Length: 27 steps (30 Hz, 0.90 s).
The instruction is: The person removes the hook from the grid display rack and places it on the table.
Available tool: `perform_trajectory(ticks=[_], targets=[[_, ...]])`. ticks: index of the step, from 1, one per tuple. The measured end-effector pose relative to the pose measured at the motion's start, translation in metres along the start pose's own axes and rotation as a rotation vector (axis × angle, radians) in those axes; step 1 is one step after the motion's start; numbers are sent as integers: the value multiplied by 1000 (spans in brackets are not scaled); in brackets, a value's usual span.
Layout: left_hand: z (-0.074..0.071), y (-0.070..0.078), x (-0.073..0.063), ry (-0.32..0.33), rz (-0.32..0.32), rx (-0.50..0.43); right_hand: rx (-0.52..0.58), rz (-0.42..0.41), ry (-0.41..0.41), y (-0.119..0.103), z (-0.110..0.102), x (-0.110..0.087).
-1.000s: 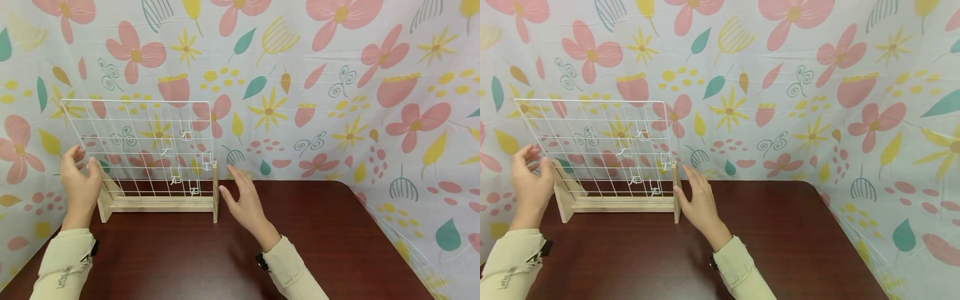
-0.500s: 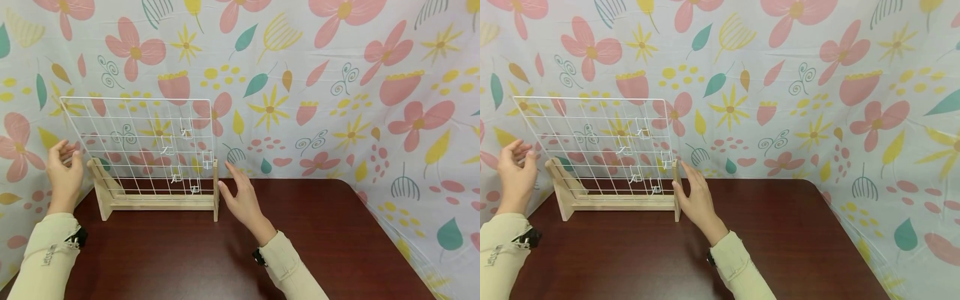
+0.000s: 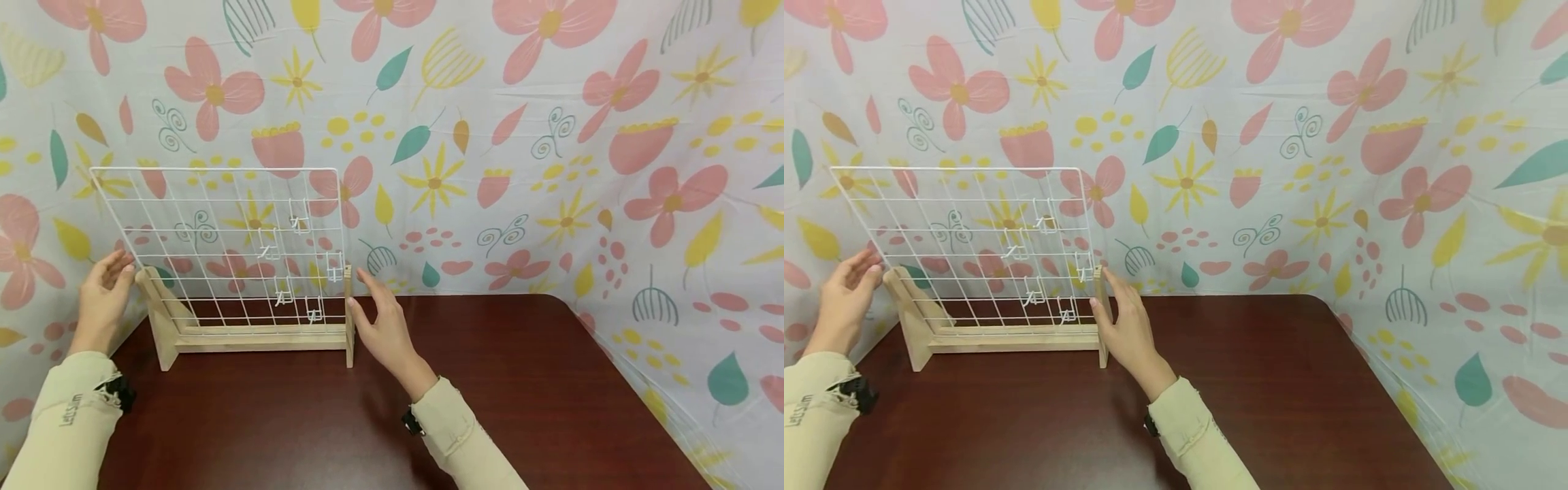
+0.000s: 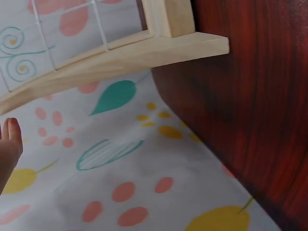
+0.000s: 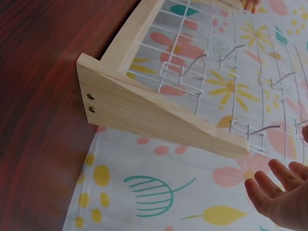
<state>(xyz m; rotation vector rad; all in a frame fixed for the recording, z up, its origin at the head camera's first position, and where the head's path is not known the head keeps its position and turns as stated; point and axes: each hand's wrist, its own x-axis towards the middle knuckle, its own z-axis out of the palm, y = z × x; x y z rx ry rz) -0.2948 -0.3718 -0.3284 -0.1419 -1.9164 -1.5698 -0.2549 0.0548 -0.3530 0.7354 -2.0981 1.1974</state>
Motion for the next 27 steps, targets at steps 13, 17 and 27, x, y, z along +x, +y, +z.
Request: perform_trajectory(ticks=[13, 17, 27], targets=[[-8, -21, -4, -113, -27, -305, 39, -31, 56, 3, 13, 3], [-7, -24, -3, -105, -18, -290, 53, -35, 69, 1, 17, 6], [-4, -28, -3, -93, -31, -251, 77, -6, 75, -2, 23, 13]])
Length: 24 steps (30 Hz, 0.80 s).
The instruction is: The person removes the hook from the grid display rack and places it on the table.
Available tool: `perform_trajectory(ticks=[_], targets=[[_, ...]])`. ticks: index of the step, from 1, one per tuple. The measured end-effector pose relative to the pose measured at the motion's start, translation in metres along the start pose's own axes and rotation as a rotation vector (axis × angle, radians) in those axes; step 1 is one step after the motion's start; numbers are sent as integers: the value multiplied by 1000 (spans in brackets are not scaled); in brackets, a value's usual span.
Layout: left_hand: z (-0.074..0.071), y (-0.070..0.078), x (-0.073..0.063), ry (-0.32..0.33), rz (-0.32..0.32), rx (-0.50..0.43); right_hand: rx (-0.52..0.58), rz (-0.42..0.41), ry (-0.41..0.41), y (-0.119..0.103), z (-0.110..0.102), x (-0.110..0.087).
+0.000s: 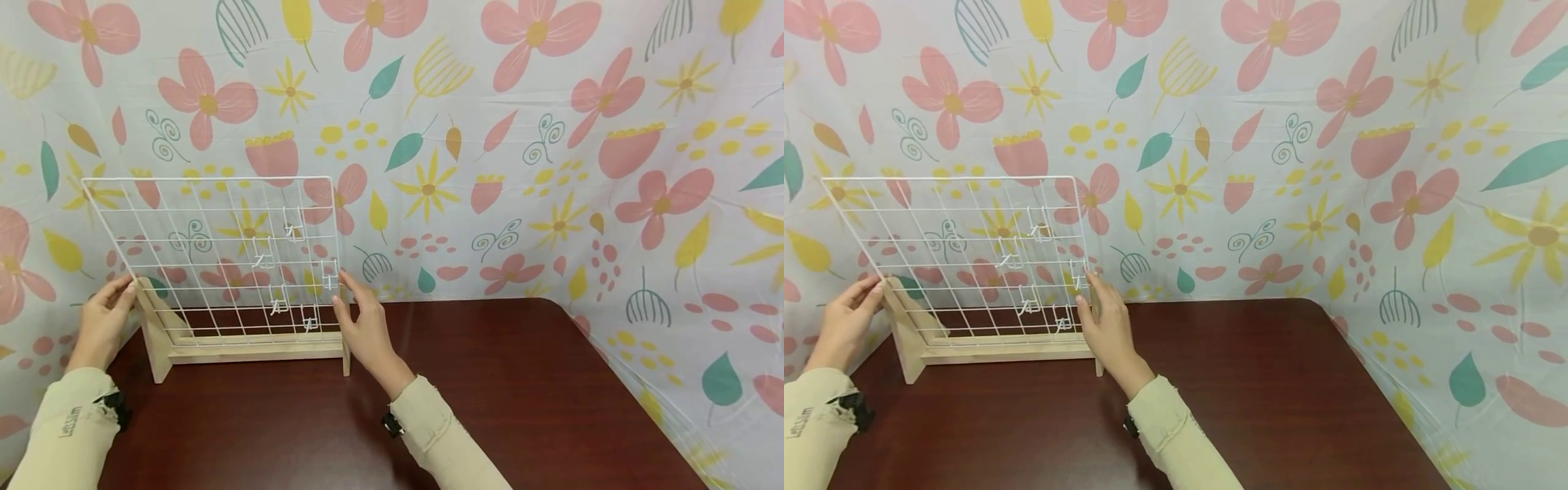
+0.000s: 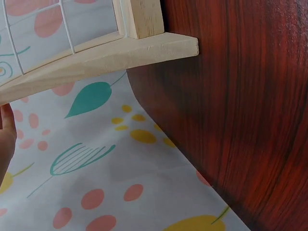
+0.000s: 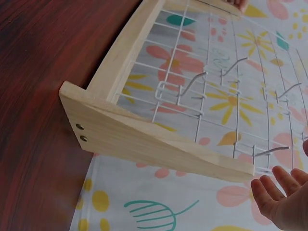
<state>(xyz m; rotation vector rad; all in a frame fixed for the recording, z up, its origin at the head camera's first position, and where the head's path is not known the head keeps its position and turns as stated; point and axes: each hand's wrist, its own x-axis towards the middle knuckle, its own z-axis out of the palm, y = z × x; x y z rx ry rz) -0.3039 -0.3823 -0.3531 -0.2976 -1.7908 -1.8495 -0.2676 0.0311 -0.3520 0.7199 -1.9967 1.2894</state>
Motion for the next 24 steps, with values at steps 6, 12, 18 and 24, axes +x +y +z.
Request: perform_trajectory(ticks=[6, 12, 18, 24], targets=[[-1, -4, 0, -24, 1, -12, -11, 17, -2, 0, 6, 4], [1, -6, -2, -2, -1, -20, -20, 33, 6, -1, 13, 7], [-3, -2, -3, -25, -45, 217, -23, 40, 22, -2, 19, 11], [-5, -5, -2, -36, -52, 154, -61, 49, 64, -3, 23, 12]])
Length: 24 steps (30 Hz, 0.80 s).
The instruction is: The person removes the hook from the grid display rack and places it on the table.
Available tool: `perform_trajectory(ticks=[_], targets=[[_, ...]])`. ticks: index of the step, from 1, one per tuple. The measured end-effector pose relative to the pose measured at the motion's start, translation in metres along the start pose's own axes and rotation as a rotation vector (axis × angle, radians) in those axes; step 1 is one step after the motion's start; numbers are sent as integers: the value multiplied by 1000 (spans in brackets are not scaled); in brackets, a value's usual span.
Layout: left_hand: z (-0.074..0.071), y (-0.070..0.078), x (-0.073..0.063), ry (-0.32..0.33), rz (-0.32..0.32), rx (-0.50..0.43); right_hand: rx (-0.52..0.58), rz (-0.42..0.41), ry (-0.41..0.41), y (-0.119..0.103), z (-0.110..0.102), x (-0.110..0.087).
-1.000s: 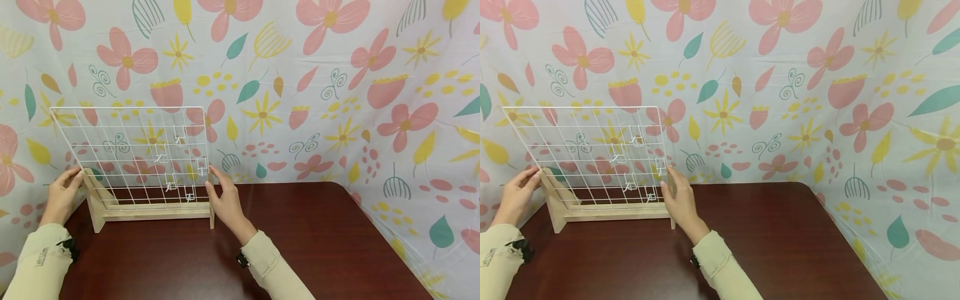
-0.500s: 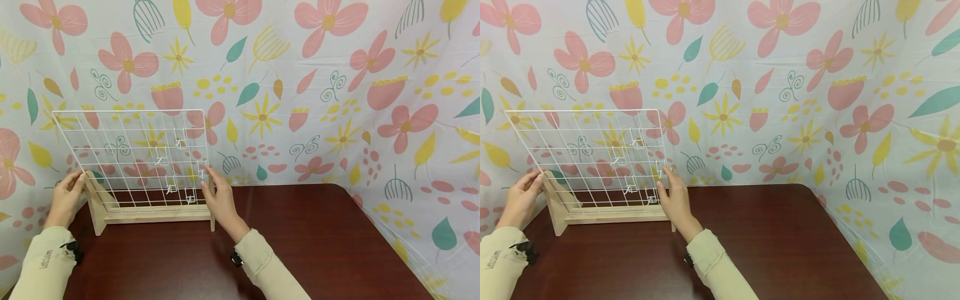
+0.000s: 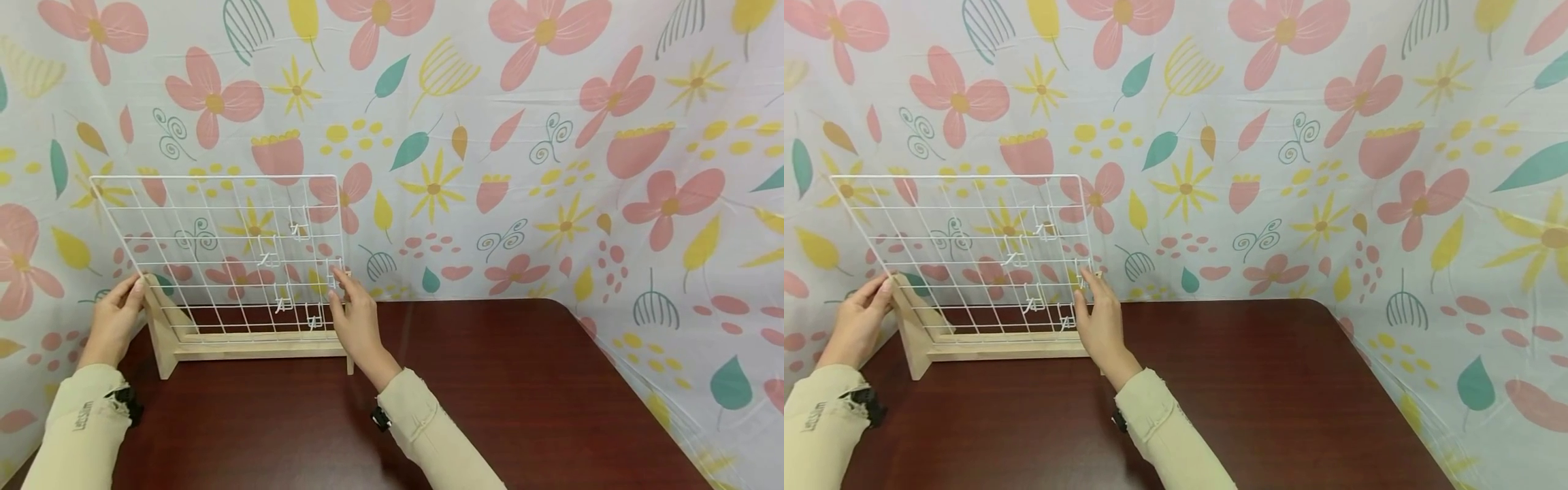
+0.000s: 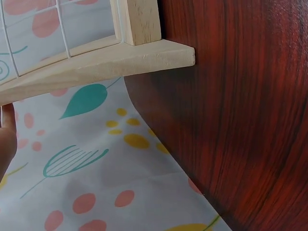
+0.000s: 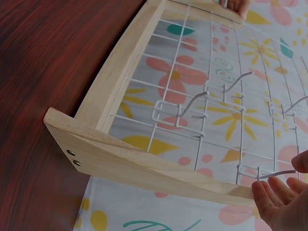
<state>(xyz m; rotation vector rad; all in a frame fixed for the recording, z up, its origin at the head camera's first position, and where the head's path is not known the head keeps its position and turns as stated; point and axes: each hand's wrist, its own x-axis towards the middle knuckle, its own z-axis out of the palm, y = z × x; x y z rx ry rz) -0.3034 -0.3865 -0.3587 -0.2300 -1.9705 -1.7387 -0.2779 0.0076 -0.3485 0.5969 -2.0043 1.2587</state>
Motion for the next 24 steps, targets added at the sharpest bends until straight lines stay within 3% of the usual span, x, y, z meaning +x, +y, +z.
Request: perform_trajectory(ticks=[4, 9, 16, 24], targets=[[-1, -1, 0, -5, 0, -74, -3, 10, 19, 0, 2, 0], [-1, -1, -1, -4, 15, -102, 25, 29, 17, 1, 2, -1], [2, -3, -1, 10, 35, -3, 35, -1, 33, 1, 1, -1], [2, -2, 2, -9, 44, 11, 6, -49, 59, 2, 3, 1]])
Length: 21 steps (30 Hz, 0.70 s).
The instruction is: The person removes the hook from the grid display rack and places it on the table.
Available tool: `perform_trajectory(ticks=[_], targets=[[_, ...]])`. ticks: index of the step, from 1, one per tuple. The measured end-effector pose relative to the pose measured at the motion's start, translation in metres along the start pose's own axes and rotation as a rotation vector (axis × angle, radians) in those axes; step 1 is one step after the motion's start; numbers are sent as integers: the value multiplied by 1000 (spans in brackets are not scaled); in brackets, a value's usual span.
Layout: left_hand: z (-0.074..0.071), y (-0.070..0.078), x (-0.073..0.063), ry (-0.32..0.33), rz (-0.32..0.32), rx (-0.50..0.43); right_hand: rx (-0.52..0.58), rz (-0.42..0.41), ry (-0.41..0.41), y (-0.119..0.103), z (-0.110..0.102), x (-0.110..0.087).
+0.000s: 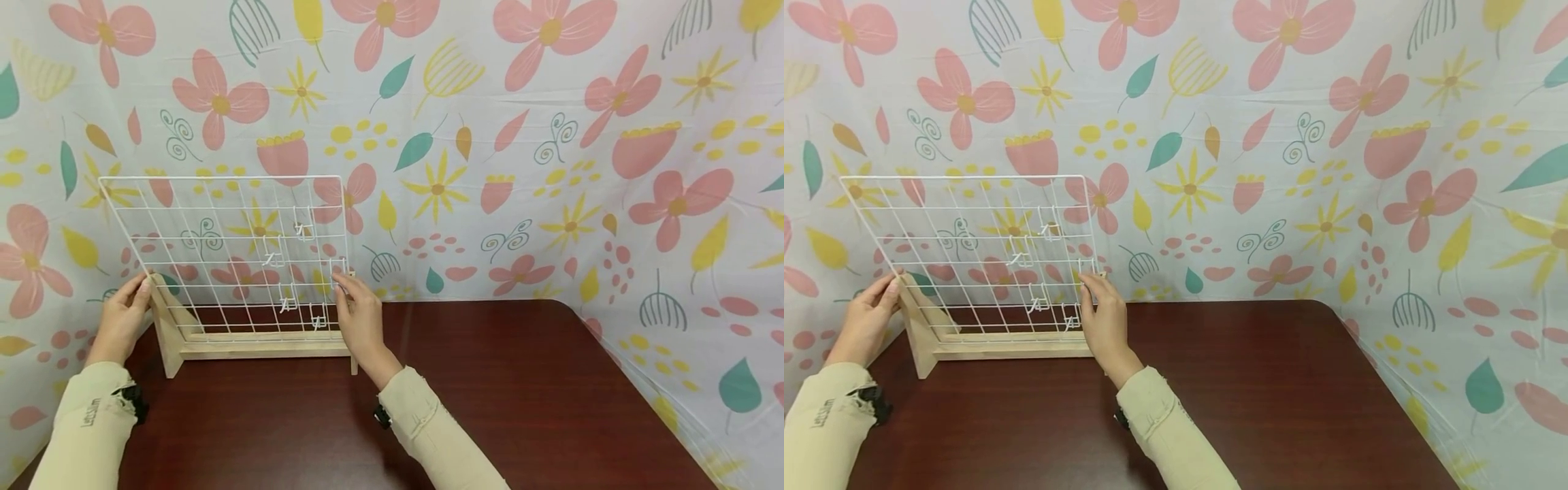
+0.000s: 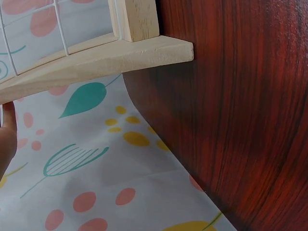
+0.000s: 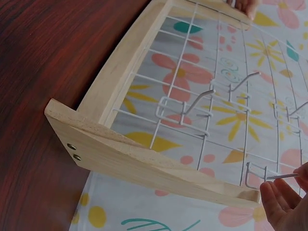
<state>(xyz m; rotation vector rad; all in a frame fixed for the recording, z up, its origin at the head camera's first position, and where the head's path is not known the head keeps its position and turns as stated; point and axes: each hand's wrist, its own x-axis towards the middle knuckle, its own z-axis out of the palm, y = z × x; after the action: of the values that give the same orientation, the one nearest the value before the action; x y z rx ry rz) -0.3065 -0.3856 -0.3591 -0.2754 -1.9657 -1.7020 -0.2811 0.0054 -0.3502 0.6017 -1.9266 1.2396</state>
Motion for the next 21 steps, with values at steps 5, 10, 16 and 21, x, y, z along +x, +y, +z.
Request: perform_trajectory(ticks=[5, 10, 16, 21], targets=[[-1, 0, 0, -5, 4, 44, -19, -34, 8, 2, 2, 2], [-3, 1, 0, -4, -4, 76, -56, -83, 21, 4, 3, 5], [-3, 2, 2, -10, -2, 34, -71, -146, 46, 8, 4, 8], [-1, -1, 1, -15, -17, -20, -57, -171, 54, 8, 2, 8]])
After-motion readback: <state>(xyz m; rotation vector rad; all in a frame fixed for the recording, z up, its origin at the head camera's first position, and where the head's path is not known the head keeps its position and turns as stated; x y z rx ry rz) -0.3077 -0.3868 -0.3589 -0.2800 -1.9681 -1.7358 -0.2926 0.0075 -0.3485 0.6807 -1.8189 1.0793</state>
